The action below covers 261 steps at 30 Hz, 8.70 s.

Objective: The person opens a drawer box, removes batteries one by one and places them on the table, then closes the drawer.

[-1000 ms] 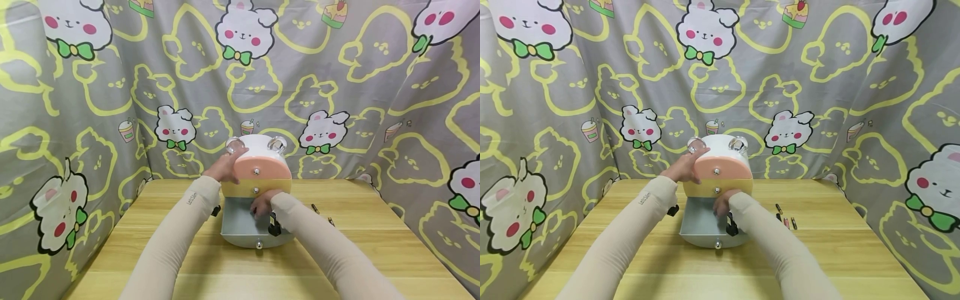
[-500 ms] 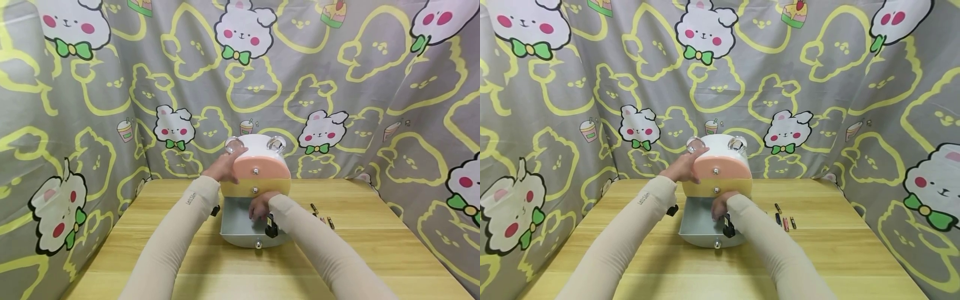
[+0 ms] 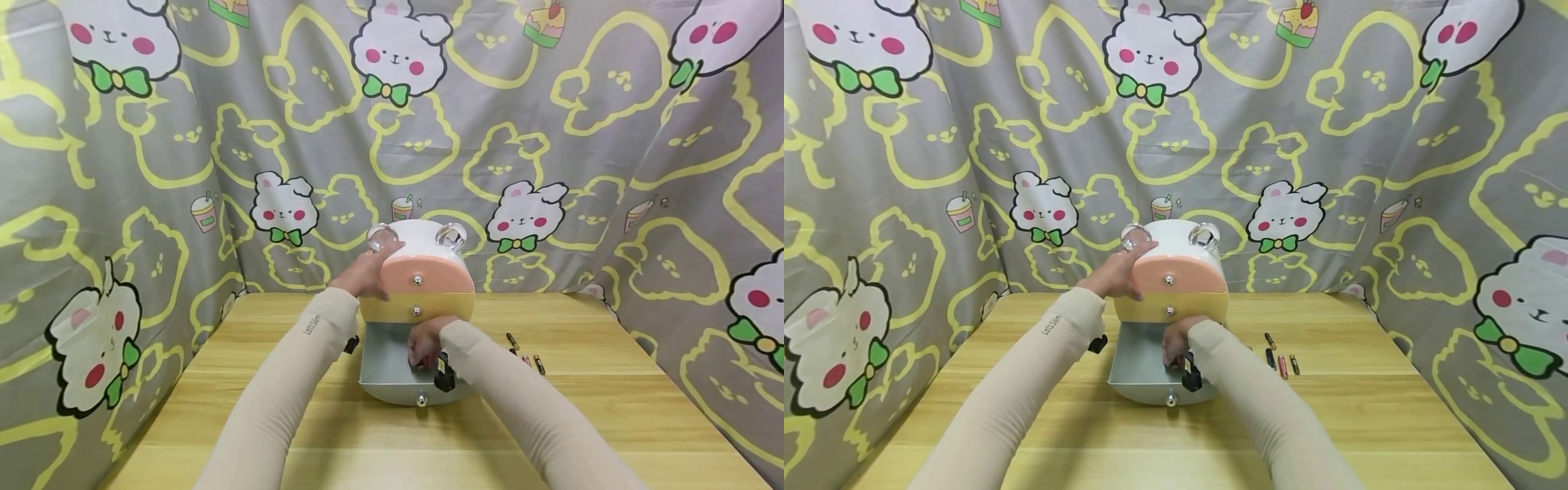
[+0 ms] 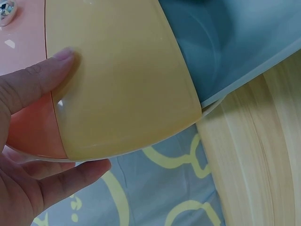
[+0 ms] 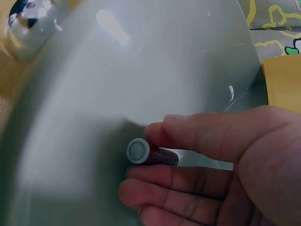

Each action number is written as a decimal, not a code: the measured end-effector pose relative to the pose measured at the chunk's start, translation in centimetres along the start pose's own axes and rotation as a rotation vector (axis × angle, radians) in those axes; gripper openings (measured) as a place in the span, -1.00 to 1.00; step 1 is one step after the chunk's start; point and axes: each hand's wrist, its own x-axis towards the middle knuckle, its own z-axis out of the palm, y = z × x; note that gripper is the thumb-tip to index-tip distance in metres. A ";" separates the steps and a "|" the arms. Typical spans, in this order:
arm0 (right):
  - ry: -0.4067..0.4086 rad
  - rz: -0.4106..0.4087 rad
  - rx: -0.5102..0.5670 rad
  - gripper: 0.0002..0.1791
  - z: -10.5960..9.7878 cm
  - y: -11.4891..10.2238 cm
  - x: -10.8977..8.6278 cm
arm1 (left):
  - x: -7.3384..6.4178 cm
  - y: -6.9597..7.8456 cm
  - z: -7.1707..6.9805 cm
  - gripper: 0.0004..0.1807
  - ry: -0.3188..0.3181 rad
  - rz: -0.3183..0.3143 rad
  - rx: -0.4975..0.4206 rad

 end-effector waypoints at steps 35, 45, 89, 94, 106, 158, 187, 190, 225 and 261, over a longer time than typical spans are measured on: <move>0.014 -0.037 -0.236 -0.84 -1.1 -1.2 -2.1 | 0.1 0.0 0.0 0.37 -0.001 0.007 -0.013; -0.051 0.008 -0.145 -0.80 -1.3 -0.9 -2.3 | 0.1 -0.1 -0.1 0.38 0.008 0.033 -0.009; 0.079 -0.041 -0.079 -0.83 -2.4 1.0 -5.4 | 0.1 0.0 0.1 0.37 -0.001 0.001 -0.014; 0.085 -0.038 -0.089 -0.84 -2.5 1.0 -5.7 | 0.2 -0.1 0.1 0.37 0.004 0.003 -0.007; 0.108 -0.049 -0.138 -0.84 -2.5 1.4 -6.2 | 0.0 0.1 0.0 0.37 0.004 0.005 -0.013; 0.240 -0.012 0.038 -0.61 -3.6 6.6 -9.5 | 0.1 0.0 0.2 0.38 0.013 0.032 -0.006; 0.311 -0.011 0.109 -0.69 -2.7 11.0 -9.2 | 0.4 -0.3 -0.1 0.40 -0.005 -0.011 -0.049; 0.313 0.003 0.098 -0.71 -2.6 11.8 -9.1 | 0.4 -0.2 0.0 0.41 -0.005 -0.007 -0.053; 0.439 0.037 -0.029 -0.85 0.0 16.7 -6.2 | 0.3 -0.2 0.1 0.37 0.001 0.006 -0.025; 0.402 0.106 -0.031 -0.81 0.2 16.3 -6.1 | 0.5 -0.1 0.0 0.39 -0.002 -0.019 -0.048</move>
